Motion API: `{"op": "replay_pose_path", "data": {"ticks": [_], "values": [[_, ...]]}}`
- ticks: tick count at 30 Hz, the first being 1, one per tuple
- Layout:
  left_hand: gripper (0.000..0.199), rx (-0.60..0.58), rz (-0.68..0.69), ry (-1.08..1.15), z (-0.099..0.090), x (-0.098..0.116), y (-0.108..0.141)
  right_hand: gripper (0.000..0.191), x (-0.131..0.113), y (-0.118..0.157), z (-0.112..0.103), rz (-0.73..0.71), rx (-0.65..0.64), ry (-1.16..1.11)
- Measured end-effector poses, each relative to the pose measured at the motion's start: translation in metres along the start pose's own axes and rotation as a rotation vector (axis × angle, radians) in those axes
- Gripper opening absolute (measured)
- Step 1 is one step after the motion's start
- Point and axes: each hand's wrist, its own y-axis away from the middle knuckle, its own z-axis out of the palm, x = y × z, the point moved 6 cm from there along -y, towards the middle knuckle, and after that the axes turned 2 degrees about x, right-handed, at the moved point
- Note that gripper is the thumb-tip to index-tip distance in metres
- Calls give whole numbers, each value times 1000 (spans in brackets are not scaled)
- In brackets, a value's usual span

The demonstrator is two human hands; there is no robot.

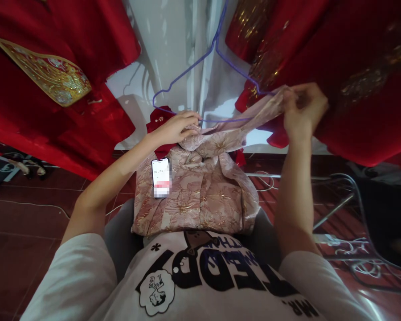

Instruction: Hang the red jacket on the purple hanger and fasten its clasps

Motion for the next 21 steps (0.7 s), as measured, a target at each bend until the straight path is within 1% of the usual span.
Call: {"op": "replay_pose_path", "data": {"ticks": [2,4,7,9,10,12,14,15,16,18,21], "values": [[9,0,-7,15,0,0,-1,9,-19,0,15,-85,-40,-1],[9,-3,-18,20,-1,1,-2,11,-32,0,32,-134,-124,-8],[14,11,-36,25,-5,0,0,12,-37,3,50,-126,-228,-3],[19,71,-94,16,-14,-8,6,14,-36,5,53,-123,-241,4],[21,135,-154,6,-21,-16,11,15,-35,5,52,-126,-236,6],[27,326,-328,-16,-39,-41,29,18,-34,6,51,-130,-231,6],[31,549,-519,-8,-58,-71,56,20,-33,6,49,-128,-233,1],[31,629,-594,11,-64,-86,69,20,-33,6,49,-129,-237,-2],[32,680,-653,39,-67,-100,81,20,-33,5,49,-132,-244,-3],[33,742,-727,104,-69,-124,100,20,-34,5,49,-133,-256,-8],[28,792,-792,175,-64,-148,116,17,-32,3,50,-114,-265,-21]]}}
